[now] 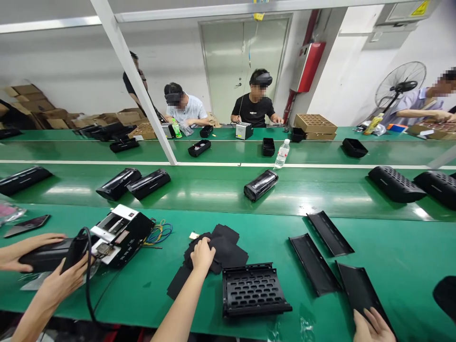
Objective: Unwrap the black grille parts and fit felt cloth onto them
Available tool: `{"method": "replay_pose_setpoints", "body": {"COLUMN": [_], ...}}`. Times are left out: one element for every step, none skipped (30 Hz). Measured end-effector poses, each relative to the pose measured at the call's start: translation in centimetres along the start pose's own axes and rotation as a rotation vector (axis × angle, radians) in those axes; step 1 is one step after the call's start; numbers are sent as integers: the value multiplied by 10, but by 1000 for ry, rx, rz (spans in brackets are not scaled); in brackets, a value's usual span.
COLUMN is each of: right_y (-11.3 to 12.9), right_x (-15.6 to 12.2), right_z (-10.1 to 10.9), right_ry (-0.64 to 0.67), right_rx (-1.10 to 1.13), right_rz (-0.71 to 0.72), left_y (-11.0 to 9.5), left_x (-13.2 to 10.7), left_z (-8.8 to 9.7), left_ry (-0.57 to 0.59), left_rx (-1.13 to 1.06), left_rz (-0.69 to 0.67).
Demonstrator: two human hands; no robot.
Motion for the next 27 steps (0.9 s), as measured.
{"method": "replay_pose_setpoints", "body": {"right_y": [5,11,15,19,23,28,34,41,47,53,58,63,68,72,76,79,82,84,86,87,87,88,89,89,90,92,93], "right_x": [-6,-11,-15,-19,-23,-28,-33,-38,-46,-54,-64,-76,-88,-99,-109,-116,-121,-124,-125,-125,-124,-123,-121,-120,-119,-119,-119], "right_z": [-10,-19,-29,-39,-49,-61,-74,-89,-106,-124,-144,-163,-181,-196,-209,-219,-226,-231,-235,-236,-237,-237,-237,-236,-235,-233,-232], "right_ry": [25,55,95,138,182,234,294,359,441,537,644,746,830,890,925,938,934,922,909,901,900,906,920,935,944,946,945], "right_rx": [60,73,42,-19,-83,-131,-152,-151,-137,-121,-110,-112,-123,-136,-148,-156,-162,-168,-174,-181,-187,-191,-197,-205,-218,-236,-259], "right_rz": [62,99,105,96,88,93,115,153,196,244,292,349,413,480,539,585,616,632,635,633,631,634,643,658,678,701,724], "left_y": [1,1,2,3,4,4,4,3,1,-2,-6,-11,-17,-24,-32,-40,-48,-54,-59,-61,-62,-61,-61,-60,-60,-59,-59], "left_x": [0,-1,-1,-2,-2,-3,-4,-5,-6,-8,-12,-16,-22,-29,-36,-44,-52,-59,-66,-71,-74,-76,-78,-79,-80,-81,-81], "left_z": [0,0,1,2,4,7,9,10,11,11,11,10,8,5,1,-3,-8,-12,-15,-17,-18,-20,-21,-22,-23,-24,-25], "left_ry": [1,0,-5,-13,-25,-34,-38,-33,-18,4,30,52,77,113,164,225,286,341,382,402,412,424,440,457,469,481,485], "left_rx": [-20,-41,-63,-87,-115,-149,-189,-235,-288,-345,-401,-446,-500,-574,-668,-772,-879,-974,-1047,-1090,-1126,-1159,-1187,-1211,-1228,-1238,-1245], "left_rz": [-10,-21,-33,-46,-59,-77,-99,-127,-158,-188,-216,-239,-262,-287,-314,-342,-362,-373,-371,-353,-323,-287,-254,-227,-205,-192,-183]}}
Point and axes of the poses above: each hand's wrist, its own x-axis towards the middle knuckle, its own z-axis out of the back of the hand, y = z × x, the point moved 7 cm from there along x, towards the middle knuckle, and after that the axes turned 12 degrees about y, right-handed, at the moved point
